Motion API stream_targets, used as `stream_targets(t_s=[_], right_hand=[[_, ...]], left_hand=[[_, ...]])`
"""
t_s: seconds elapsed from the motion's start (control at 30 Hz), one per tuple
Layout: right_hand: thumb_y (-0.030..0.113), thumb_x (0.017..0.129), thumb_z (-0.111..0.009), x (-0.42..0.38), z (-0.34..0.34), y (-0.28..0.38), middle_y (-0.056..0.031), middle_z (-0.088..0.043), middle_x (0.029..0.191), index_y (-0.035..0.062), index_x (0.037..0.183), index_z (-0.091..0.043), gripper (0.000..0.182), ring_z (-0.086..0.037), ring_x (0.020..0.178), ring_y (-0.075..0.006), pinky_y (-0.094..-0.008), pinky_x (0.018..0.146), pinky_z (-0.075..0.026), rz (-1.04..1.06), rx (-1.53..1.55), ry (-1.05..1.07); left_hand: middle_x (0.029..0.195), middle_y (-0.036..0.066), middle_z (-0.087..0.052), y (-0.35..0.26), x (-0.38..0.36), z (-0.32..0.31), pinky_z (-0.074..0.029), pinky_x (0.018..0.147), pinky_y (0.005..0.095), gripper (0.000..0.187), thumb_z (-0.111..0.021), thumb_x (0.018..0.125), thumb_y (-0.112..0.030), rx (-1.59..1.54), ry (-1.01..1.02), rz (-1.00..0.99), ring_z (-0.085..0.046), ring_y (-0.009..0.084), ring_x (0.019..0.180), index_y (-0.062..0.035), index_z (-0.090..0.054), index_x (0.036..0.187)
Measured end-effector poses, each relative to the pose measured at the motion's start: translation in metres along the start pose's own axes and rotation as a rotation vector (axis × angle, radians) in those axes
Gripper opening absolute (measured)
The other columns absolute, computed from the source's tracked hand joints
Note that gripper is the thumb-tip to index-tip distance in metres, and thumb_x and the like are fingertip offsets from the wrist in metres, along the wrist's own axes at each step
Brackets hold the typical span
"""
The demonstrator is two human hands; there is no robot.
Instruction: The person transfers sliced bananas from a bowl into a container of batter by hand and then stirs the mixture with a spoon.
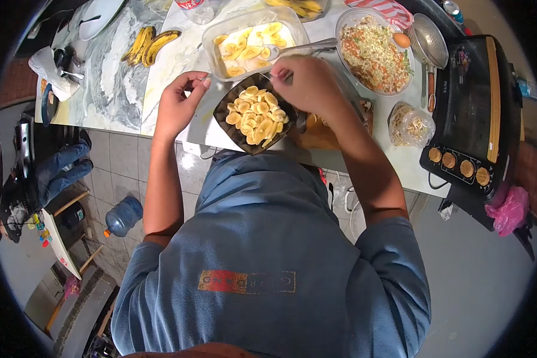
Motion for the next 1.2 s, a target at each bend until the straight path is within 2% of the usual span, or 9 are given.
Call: stream_targets(t_s=[0.1,0.17,0.2,0.57,0.6,0.63,0.9,1.13,1.2], right_hand=[[0.014,0.079,-0.068,-0.019,-0.014,-0.001,-0.0061,-0.067,0.081,0.0062,0.091,-0.067,0.015,-0.062,0.071,-0.0230,-0.0342,0.068,-0.050,0.041,-0.001,0.160],[0.016,0.074,-0.068,-0.028,-0.028,-0.003,-0.0054,-0.068,0.084,0.0121,0.090,-0.069,0.016,-0.064,0.086,-0.0268,-0.0406,0.084,-0.047,0.227,-0.099,0.291],[0.014,0.074,-0.068,-0.034,-0.030,0.002,-0.0051,-0.067,0.087,0.0092,0.093,-0.069,0.020,-0.059,0.089,-0.0260,-0.0382,0.085,-0.045,0.231,-0.115,0.323],[0.017,0.071,-0.073,-0.045,-0.054,0.009,-0.0036,-0.060,0.095,0.0108,0.097,-0.068,0.028,-0.054,0.092,-0.0241,-0.0383,0.083,-0.039,0.386,-0.144,0.109],[0.016,0.072,-0.072,-0.046,-0.054,0.009,-0.0035,-0.060,0.095,0.0110,0.097,-0.068,0.026,-0.054,0.091,-0.0237,-0.0383,0.082,-0.039,0.391,-0.169,0.091],[0.016,0.072,-0.072,-0.046,-0.054,0.008,-0.0035,-0.060,0.095,0.0110,0.097,-0.068,0.026,-0.054,0.091,-0.0237,-0.0383,0.082,-0.039,0.395,-0.166,0.096],[0.011,0.068,-0.067,-0.042,-0.039,-0.005,-0.0005,-0.063,0.088,0.0141,0.085,-0.071,0.018,-0.053,0.091,-0.0227,-0.0387,0.085,-0.037,0.415,-0.108,0.310],[0.014,0.070,-0.073,-0.039,-0.045,-0.004,-0.0010,-0.057,0.092,0.0119,0.085,-0.068,0.015,-0.050,0.095,-0.0218,-0.0373,0.084,-0.035,0.542,-0.150,0.320],[0.018,0.068,-0.076,-0.037,-0.043,-0.003,-0.0023,-0.053,0.090,0.0111,0.083,-0.068,0.018,-0.049,0.093,-0.0212,-0.0369,0.083,-0.035,0.562,-0.242,0.179]], left_hand=[[0.078,-0.001,-0.062,-0.004,-0.001,-0.004,-0.045,0.065,0.0230,0.024,-0.070,0.088,-0.021,0.000,-0.001,0.007,-0.055,0.0068,0.075,-0.0038,-0.068,0.104],[0.078,-0.001,-0.062,-0.003,-0.002,-0.006,-0.045,0.065,0.0230,0.024,-0.070,0.088,-0.021,0.001,-0.001,0.018,-0.055,0.0070,0.075,-0.0037,-0.068,0.104],[0.078,-0.001,-0.062,-0.001,-0.002,-0.008,-0.045,0.065,0.0231,0.024,-0.070,0.088,-0.021,-0.012,0.000,-0.003,-0.055,0.0070,0.075,-0.0038,-0.068,0.104],[0.078,0.001,-0.063,-0.006,-0.022,-0.014,-0.046,0.065,0.0236,0.024,-0.070,0.088,-0.022,0.001,-0.032,0.035,-0.056,0.0073,0.075,-0.0030,-0.067,0.103],[0.084,0.001,-0.063,-0.007,-0.023,-0.014,-0.046,0.070,0.0227,0.025,-0.069,0.090,-0.020,0.013,-0.018,0.064,-0.055,0.0068,0.079,-0.0008,-0.066,0.105],[0.089,0.001,-0.064,-0.007,-0.026,-0.014,-0.045,0.075,0.0218,0.025,-0.068,0.091,-0.017,0.024,-0.004,0.096,-0.055,0.0063,0.083,0.0014,-0.065,0.108],[0.089,0.000,-0.064,-0.003,-0.041,-0.016,-0.045,0.075,0.0217,0.024,-0.068,0.091,-0.016,0.007,-0.032,0.122,-0.054,0.0067,0.081,0.0018,-0.065,0.108],[0.087,0.000,-0.063,-0.001,-0.052,-0.022,-0.044,0.073,0.0214,0.024,-0.068,0.091,-0.016,-0.037,-0.079,0.125,-0.053,0.0065,0.079,0.0019,-0.065,0.107],[0.086,0.000,-0.062,-0.002,-0.055,-0.021,-0.044,0.072,0.0212,0.024,-0.068,0.091,-0.016,-0.032,-0.092,0.132,-0.053,0.0064,0.079,0.0018,-0.065,0.107]])
Point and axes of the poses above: each hand's wrist, its own x-axis towards the middle knuckle, its own z-axis out of the back of the hand, y = z × x, the point moved 1 cm from there along x, towards the middle knuckle
